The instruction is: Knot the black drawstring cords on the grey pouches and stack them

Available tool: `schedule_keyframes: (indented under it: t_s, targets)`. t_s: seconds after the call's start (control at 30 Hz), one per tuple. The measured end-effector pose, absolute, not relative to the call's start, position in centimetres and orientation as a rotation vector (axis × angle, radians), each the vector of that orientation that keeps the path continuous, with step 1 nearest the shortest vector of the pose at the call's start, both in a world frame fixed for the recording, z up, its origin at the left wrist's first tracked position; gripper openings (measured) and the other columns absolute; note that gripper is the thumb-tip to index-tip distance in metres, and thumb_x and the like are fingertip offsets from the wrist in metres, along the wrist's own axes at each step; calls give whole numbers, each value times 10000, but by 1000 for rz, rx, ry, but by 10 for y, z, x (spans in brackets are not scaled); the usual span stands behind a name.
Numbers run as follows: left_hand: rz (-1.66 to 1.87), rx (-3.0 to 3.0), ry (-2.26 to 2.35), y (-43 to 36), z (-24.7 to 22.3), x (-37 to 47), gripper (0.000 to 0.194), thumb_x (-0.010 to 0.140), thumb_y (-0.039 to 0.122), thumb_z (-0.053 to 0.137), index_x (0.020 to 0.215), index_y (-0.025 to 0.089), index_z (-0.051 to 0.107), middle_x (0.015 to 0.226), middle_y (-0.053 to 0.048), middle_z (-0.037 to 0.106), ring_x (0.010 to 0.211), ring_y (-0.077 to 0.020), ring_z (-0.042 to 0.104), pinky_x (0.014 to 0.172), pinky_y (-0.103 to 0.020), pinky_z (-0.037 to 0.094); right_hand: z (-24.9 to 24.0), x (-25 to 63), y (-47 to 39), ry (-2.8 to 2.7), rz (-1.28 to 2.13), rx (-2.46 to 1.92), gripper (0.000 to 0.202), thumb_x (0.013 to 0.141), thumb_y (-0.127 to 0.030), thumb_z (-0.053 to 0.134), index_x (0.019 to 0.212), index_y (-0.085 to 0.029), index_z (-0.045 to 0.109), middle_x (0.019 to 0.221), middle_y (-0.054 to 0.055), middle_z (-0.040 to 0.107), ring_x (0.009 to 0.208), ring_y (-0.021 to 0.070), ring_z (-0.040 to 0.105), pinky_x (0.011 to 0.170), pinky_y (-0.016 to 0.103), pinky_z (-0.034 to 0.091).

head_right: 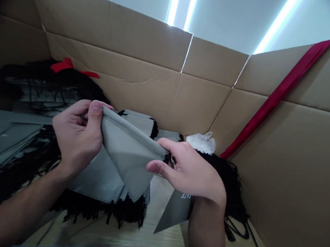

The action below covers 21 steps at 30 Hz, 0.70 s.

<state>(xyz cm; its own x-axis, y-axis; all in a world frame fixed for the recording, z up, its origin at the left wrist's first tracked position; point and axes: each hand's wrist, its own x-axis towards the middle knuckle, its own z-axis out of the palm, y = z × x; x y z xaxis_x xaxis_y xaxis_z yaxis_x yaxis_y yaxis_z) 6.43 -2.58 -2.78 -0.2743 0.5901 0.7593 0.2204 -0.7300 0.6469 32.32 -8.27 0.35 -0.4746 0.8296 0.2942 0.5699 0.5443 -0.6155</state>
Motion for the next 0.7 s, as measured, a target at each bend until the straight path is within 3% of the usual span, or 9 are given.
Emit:
schedule_keyframes:
  t_s: [0.1,0.17,0.27,0.33,0.4,0.47,0.57,0.7]
  targets:
    - [2084,1705,995,-21,-26,61,274,1151,311,641,908,217,726,737,31,602,619,-116,488,551,-272,396,3,321,-81,-2024,430,-1194,424,1068,-585,759,892,-201,716,772,-13,619,693,145,516,582,288,374]
    - [2039,1734,905,-20,-21,53,134,1048,334,806,1048,229,723,855,25,697,744,-130,613,675,-264,508,2,323,-79,-1922,410,-1162,352,1075,-515,761,920,-200,784,790,-1,678,706,155,560,607,294,415]
    - [1721,1933,701,-25,-11,35,625,847,327,1010,1364,269,665,1047,5,820,919,-177,744,877,-306,612,2,329,-77,-1934,417,-1144,249,1020,-456,838,966,-217,884,891,27,816,782,186,678,682,305,494]
    - [1186,2202,647,-32,-6,24,522,890,359,978,1343,269,736,949,12,837,790,-160,748,724,-262,600,2,328,-77,-1995,456,-1118,176,1010,-402,852,1010,-237,915,960,30,866,845,199,747,749,304,544]
    - [862,2319,641,-40,-4,22,209,1010,365,847,1181,246,822,792,26,796,688,-136,705,611,-225,535,4,322,-78,-2040,481,-1089,135,1024,-345,835,1033,-244,924,962,24,877,864,193,772,776,293,561]
    - [858,2334,598,-47,-6,27,175,1023,367,817,1136,233,834,779,29,762,687,-132,671,633,-224,535,4,314,-79,-2062,449,-1070,113,1028,-296,827,1017,-245,927,906,15,861,825,176,755,750,279,545]
    - [947,2351,582,-52,-10,39,218,1010,309,809,1207,217,801,939,4,801,786,-141,694,714,-232,554,2,303,-80,-2089,426,-1015,89,1017,-301,853,1018,-246,923,823,3,807,735,154,677,691,269,507]
    - [920,2349,654,-55,-10,44,98,1006,187,681,1064,182,760,808,31,676,663,-115,557,572,-215,449,-4,296,-80,-1878,436,-922,224,985,-368,909,1180,-263,874,804,-17,724,642,130,565,566,252,442]
